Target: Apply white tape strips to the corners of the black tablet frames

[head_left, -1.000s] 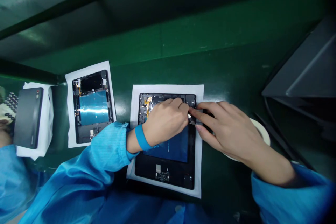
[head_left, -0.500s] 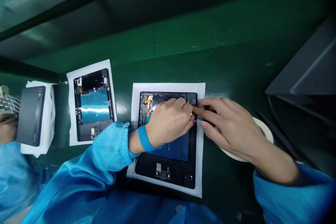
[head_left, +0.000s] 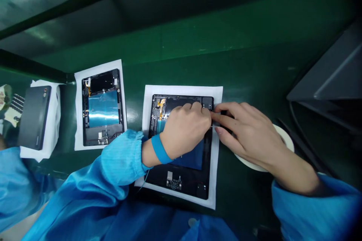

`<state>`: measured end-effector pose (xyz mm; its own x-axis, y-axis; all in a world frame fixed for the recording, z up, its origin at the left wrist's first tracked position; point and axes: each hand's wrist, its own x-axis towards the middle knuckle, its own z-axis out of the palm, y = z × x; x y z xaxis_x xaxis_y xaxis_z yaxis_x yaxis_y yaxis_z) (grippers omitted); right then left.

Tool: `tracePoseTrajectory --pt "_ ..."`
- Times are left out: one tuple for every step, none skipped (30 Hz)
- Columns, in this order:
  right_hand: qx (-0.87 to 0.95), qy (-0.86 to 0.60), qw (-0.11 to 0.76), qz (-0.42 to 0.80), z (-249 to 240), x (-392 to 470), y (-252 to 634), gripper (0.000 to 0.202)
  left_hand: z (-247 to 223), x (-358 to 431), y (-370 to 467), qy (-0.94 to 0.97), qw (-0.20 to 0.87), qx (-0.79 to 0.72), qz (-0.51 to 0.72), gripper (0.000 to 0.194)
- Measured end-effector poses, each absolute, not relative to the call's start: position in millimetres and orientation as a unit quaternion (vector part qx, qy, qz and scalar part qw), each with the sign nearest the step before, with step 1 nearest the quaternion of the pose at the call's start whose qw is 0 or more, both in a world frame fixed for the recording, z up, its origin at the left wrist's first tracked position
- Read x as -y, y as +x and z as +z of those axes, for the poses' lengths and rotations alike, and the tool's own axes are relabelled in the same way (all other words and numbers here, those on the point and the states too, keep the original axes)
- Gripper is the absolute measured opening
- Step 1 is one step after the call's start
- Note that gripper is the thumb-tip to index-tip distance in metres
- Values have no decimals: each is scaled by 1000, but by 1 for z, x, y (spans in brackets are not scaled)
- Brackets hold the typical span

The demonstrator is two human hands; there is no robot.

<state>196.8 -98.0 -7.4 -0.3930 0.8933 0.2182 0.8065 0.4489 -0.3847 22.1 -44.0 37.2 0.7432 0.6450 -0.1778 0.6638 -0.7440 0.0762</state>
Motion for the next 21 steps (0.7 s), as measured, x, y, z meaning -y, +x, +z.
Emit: tracePoseTrajectory --pt "827 -514 200 107 -8 98 197 41 37 43 22 932 67 -349 -72 13" --pt "827 -515 201 105 -8 98 197 41 36 42 21 933 67 -345 -72 12" --pt "826 -516 200 103 -8 98 197 41 35 40 19 936 67 -340 -69 12" --pt "826 -517 199 102 -8 98 196 41 33 39 17 938 67 -333 -62 12" --pt "825 -519 198 101 -8 98 196 41 32 37 15 941 69 -326 -51 12" --pt "825 -520 198 99 -8 98 196 41 31 36 13 944 72 -320 -38 13" --pt "825 -520 197 97 -8 98 196 41 29 35 10 945 76 -316 -24 14" --pt "826 -519 198 96 -8 98 196 40 28 35 8 946 81 -315 -10 15" --pt "826 -518 199 95 -8 98 195 39 27 35 6 946 84 -314 1 16" --pt "826 -518 200 94 -9 98 195 39 27 35 5 945 87 -315 9 17" --pt "825 -519 201 94 -9 98 195 39 27 36 5 945 89 -314 13 18" --pt "824 -520 201 95 -9 99 195 38 27 37 5 945 89 -314 15 19" --pt "824 -522 201 95 -9 99 195 38 27 38 5 945 89 -314 14 19" --pt "823 -523 200 94 -10 99 194 38 27 39 6 945 89 -315 11 19" --pt "822 -525 199 94 -10 99 194 38 28 40 7 944 89 -317 6 20" --pt "822 -526 197 93 -10 99 194 38 28 41 7 943 88 -321 1 20" --pt "822 -528 195 92 -11 100 193 39 29 42 8 942 87 -325 -4 20" --pt "821 -529 193 91 -11 100 193 39 29 43 9 940 86 -330 -8 21" --pt "822 -529 193 89 -11 100 193 39 30 44 10 939 84 -334 -11 22" --pt "823 -528 194 85 -11 100 193 39 30 45 10 937 79 -339 -11 22" --pt "824 -525 196 81 -11 100 193 39 31 46 11 937 72 -342 -11 21"
